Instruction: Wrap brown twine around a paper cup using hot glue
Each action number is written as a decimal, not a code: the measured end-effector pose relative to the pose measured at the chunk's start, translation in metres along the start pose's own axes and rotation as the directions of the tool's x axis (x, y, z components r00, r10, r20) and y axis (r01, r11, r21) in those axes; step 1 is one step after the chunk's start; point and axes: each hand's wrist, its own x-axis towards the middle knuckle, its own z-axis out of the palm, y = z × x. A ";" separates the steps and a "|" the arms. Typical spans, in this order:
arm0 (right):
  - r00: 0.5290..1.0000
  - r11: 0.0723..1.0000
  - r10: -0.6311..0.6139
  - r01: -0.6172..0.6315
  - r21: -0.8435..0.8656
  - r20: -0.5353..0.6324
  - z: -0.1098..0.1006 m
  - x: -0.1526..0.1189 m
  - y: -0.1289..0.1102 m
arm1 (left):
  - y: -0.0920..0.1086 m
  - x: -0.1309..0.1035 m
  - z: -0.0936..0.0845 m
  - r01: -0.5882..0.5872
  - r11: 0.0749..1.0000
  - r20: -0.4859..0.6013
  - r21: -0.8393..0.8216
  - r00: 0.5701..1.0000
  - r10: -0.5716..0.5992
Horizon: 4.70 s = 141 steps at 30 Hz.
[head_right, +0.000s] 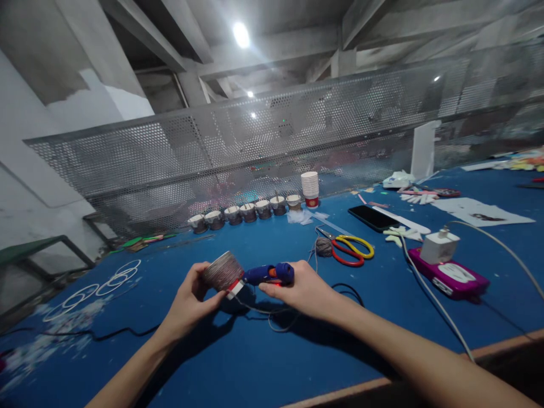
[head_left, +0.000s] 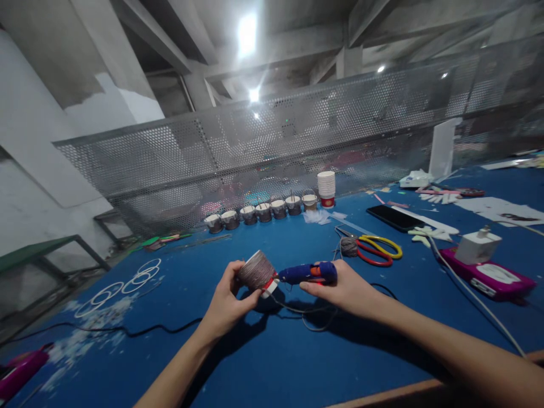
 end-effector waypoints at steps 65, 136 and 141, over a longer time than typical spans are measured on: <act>0.958 0.924 0.163 -0.232 -0.303 -0.236 -0.020 0.038 0.050 | 0.020 0.000 0.000 0.064 0.995 -0.062 -0.081 0.996 -0.069; 0.931 0.904 -0.319 0.244 -0.351 -0.174 0.045 0.019 0.007 | 0.019 -0.010 0.009 0.130 0.991 0.105 0.037 0.986 -0.133; 0.952 0.948 -0.232 0.174 -0.267 -0.201 0.044 0.021 0.004 | 0.023 -0.011 0.007 0.137 0.990 0.121 -0.016 0.983 -0.134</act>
